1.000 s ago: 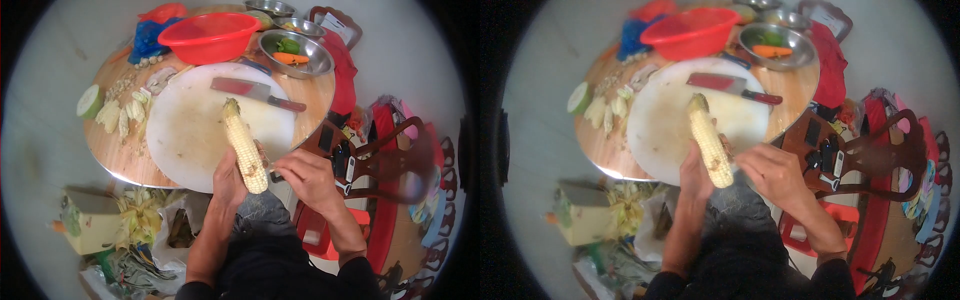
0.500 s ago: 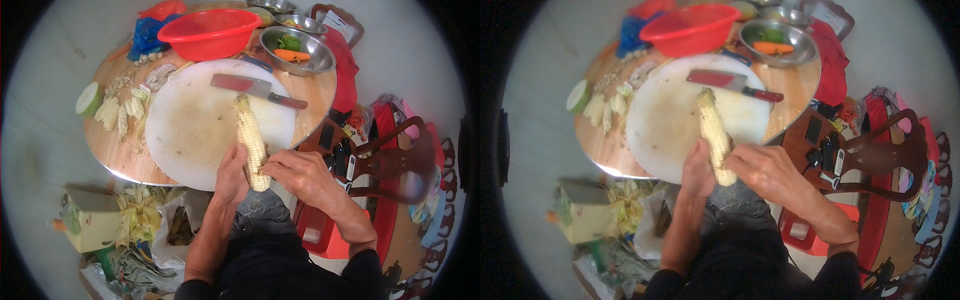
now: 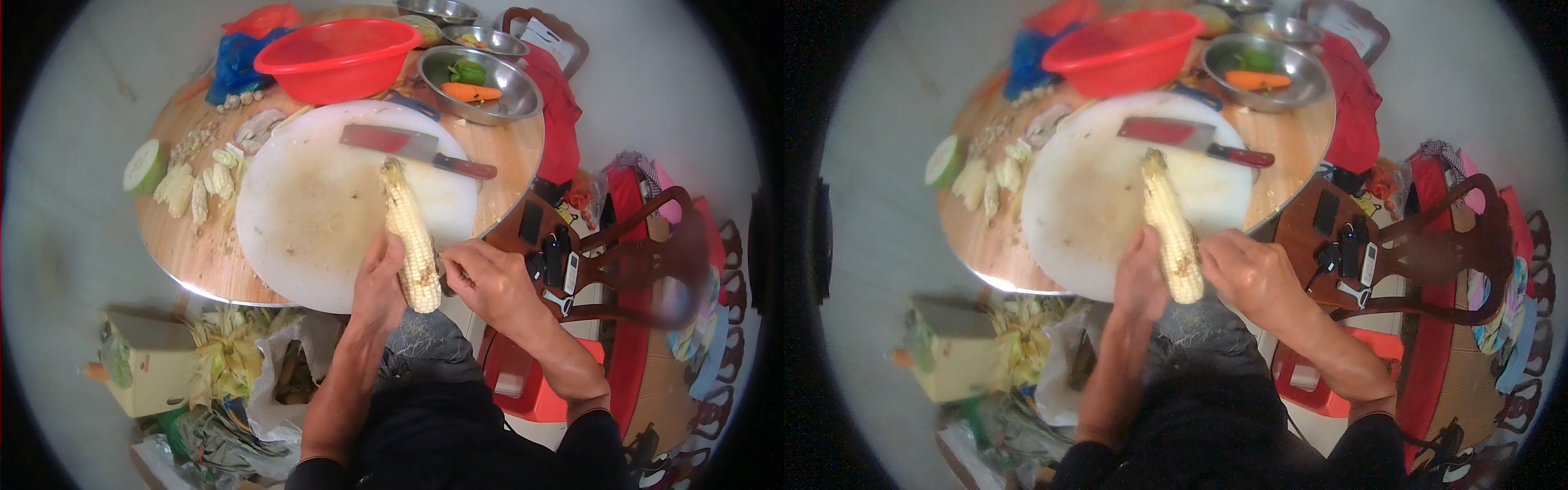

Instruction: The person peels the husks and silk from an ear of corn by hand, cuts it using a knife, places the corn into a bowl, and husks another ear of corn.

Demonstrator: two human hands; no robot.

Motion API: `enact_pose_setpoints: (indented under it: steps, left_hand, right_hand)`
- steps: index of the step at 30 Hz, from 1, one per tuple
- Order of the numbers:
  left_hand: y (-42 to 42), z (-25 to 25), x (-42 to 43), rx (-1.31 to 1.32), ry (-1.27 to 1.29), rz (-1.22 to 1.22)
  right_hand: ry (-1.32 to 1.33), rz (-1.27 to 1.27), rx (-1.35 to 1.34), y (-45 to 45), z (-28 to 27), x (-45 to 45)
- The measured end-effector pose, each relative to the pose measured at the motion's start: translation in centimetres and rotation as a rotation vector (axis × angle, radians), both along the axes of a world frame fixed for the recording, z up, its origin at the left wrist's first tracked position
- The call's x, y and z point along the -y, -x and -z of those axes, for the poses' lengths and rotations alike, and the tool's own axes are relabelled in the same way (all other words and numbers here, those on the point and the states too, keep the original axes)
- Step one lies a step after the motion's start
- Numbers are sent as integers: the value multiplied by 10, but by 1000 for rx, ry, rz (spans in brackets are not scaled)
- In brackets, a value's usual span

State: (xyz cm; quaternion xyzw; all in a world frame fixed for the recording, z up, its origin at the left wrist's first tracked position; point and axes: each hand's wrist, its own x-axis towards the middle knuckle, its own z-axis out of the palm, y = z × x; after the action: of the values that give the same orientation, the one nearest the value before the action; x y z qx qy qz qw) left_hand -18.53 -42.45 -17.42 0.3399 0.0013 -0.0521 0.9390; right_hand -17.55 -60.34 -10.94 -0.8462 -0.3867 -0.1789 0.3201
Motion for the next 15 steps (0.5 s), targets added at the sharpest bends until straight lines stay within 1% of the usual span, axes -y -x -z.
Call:
enact_pose_setpoints:
  steps: [1, 2, 4, 11, 14, 15]
  left_hand:
    - [1, -2, 1, -3, 12, -8]
    - [1, -4, 2, -7, 25, -16]
    - [0, -4, 2, -3, 19, -13]
    - [0, -7, 5, 37, -8, -25]
    - [0, -4, 6, 47, -27, -30]
    - [1, -5, 8, 47, -26, -28]
  right_hand:
    - [-48, 18, -108, 0, 1, 2]
    - [-46, 19, -108, 1, -2, 2]
    - [-79, -47, -198, 7, -10, 0]
    - [-8, -94, -98, 5, -11, -1]
    - [34, -56, -100, 8, -9, -3]
    - [-1, 15, -105, 9, -3, -3]
